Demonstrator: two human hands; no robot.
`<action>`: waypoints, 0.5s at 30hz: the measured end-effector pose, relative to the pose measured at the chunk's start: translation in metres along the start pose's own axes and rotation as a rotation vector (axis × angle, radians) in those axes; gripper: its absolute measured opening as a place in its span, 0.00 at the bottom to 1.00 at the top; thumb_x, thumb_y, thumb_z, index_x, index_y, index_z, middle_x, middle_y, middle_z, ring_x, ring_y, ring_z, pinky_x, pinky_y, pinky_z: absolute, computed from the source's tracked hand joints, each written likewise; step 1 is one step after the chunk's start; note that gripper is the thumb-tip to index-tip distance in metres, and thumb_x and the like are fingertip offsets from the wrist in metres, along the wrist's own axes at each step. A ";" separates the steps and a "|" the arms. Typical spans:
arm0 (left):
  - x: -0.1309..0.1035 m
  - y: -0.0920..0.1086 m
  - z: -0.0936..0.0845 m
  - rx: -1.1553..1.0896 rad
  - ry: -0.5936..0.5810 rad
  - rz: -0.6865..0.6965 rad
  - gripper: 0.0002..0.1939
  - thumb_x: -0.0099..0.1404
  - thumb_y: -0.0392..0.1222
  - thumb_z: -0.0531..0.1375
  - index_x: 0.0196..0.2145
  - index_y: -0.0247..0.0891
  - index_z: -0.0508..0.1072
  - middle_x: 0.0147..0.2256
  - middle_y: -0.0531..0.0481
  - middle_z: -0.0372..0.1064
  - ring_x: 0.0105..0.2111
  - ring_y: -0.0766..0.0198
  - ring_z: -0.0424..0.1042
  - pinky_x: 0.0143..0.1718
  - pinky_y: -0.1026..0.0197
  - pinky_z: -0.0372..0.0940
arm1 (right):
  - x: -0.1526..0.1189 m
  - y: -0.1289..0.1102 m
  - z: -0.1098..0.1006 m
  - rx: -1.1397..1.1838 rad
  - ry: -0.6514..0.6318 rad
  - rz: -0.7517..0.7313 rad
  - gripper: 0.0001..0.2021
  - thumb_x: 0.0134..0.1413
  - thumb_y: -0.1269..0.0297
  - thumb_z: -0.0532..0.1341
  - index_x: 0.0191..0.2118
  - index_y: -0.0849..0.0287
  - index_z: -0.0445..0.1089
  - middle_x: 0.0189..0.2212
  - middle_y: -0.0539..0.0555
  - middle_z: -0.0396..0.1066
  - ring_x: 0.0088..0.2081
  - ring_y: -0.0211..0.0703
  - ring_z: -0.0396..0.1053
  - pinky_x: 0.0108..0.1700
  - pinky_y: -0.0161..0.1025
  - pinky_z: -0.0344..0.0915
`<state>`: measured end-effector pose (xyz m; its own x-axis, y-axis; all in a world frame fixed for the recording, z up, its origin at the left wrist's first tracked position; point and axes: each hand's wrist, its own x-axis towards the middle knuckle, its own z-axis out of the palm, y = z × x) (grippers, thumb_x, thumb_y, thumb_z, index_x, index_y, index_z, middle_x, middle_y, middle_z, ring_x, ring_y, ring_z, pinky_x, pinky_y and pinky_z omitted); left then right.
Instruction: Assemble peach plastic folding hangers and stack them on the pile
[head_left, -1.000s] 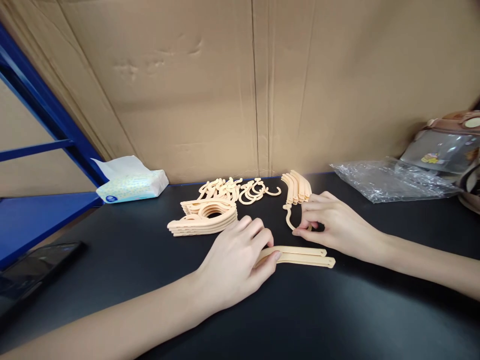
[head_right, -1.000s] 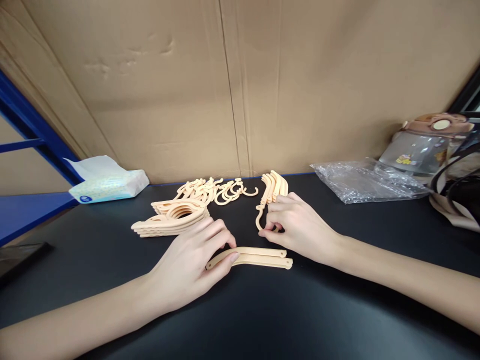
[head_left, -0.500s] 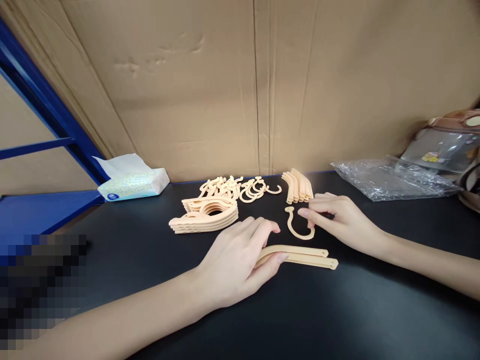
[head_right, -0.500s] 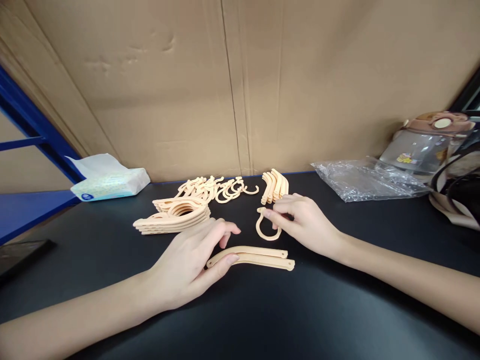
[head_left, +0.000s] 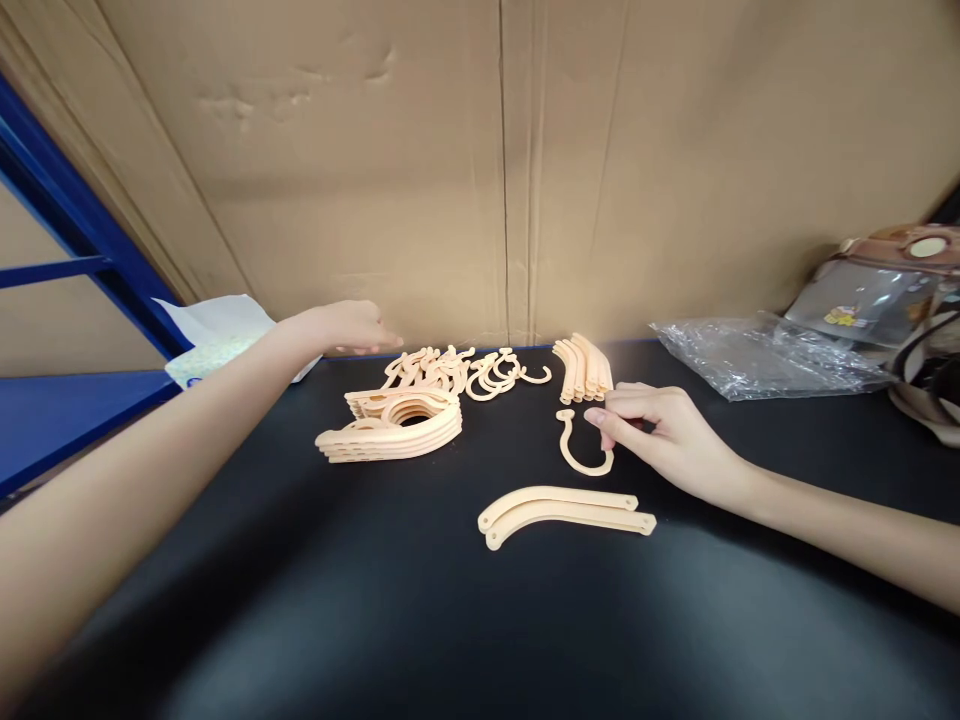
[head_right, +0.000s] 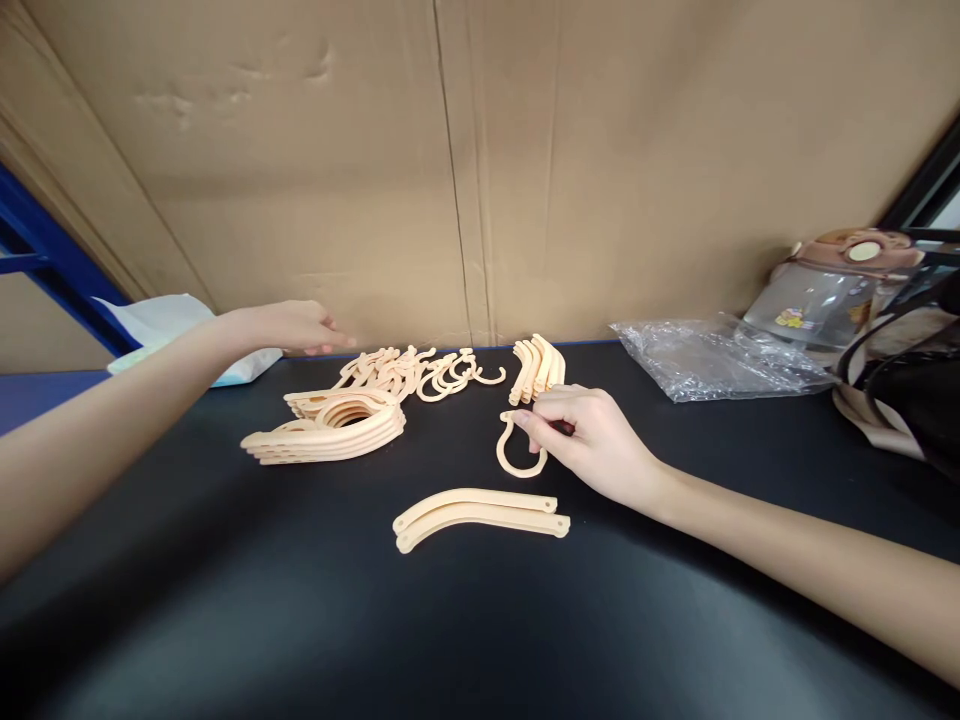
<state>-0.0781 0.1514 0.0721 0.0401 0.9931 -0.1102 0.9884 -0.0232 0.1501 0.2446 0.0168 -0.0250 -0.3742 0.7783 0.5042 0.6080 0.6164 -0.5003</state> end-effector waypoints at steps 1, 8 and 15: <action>0.004 -0.003 0.002 -0.017 -0.035 -0.022 0.19 0.52 0.54 0.58 0.28 0.31 0.72 0.33 0.39 0.73 0.36 0.49 0.72 0.38 0.55 0.64 | 0.000 0.000 0.000 -0.007 -0.003 -0.004 0.23 0.64 0.57 0.53 0.19 0.58 0.67 0.17 0.49 0.61 0.25 0.37 0.60 0.36 0.37 0.59; 0.009 -0.009 0.021 -0.174 -0.177 -0.104 0.39 0.48 0.66 0.60 0.47 0.30 0.68 0.48 0.28 0.68 0.41 0.45 0.73 0.31 0.56 0.69 | 0.001 0.000 0.001 -0.002 -0.016 -0.009 0.23 0.63 0.58 0.53 0.18 0.59 0.67 0.17 0.49 0.61 0.25 0.37 0.60 0.38 0.37 0.59; 0.012 -0.009 0.024 -0.285 -0.238 -0.064 0.30 0.36 0.60 0.69 0.31 0.34 0.72 0.45 0.33 0.71 0.45 0.46 0.71 0.36 0.59 0.70 | 0.002 -0.001 0.000 -0.018 -0.043 -0.009 0.23 0.64 0.57 0.52 0.19 0.59 0.67 0.18 0.49 0.62 0.26 0.37 0.61 0.38 0.38 0.59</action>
<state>-0.0829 0.1611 0.0457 0.0459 0.9361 -0.3487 0.9110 0.1040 0.3992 0.2431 0.0176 -0.0235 -0.4091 0.7774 0.4777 0.6167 0.6215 -0.4831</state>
